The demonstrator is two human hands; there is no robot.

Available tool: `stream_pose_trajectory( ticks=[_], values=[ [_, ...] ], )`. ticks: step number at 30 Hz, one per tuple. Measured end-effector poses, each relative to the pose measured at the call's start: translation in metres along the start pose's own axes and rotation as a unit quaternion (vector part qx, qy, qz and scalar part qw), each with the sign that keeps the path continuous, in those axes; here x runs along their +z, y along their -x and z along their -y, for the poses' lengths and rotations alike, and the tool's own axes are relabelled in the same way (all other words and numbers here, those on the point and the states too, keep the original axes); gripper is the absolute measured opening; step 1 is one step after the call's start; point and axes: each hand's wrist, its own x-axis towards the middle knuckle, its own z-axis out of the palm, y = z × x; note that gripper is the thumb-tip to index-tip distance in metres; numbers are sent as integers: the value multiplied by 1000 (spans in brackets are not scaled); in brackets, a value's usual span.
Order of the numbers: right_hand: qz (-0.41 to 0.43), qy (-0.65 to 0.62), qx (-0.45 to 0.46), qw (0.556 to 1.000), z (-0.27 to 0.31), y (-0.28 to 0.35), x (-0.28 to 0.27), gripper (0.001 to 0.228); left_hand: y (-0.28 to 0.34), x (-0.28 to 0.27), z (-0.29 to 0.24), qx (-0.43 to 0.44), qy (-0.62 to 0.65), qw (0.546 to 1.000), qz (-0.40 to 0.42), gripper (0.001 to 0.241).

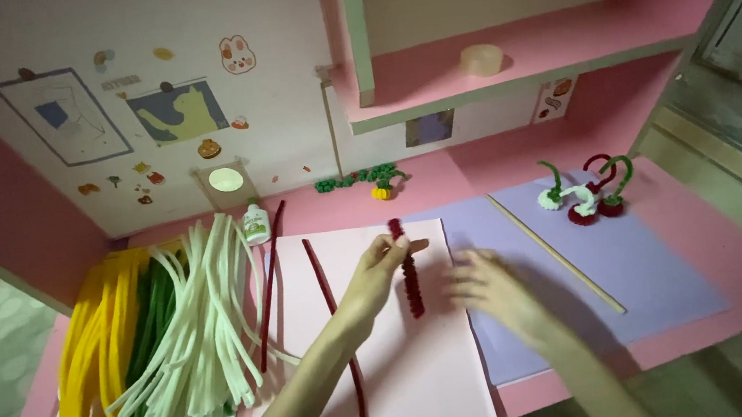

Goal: The person wraps a red pipe cleaner around a wooden stick to form a spiral. They then remove the stick and set the spiral aside. The person repeats the process with another red pipe cleaner and wooden stick.

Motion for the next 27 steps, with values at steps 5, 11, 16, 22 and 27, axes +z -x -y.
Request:
stream_pose_trajectory(
  ticks=[5, 11, 16, 22, 27],
  values=[
    [128, -61, 118, 983, 5, -15, 47, 64, 1, 10, 8, 33, -27, 999, -13, 26],
    [169, 25, 118, 978, -4, -46, 46, 61, -11, 1, 20, 98, -247, 962, -67, 31],
    [145, 28, 140, 979, -13, -62, 45, 56, 1, -5, 7, 126, -511, 848, -55, 47],
    [129, 9, 141, 982, -17, -72, 50, 47, 18, -11, -14, 225, -563, 791, -78, 58],
    [99, -9, 144, 985, -21, -94, 48, 33, 29, 4, 0, 285, -536, 793, -39, 52]
  ],
)
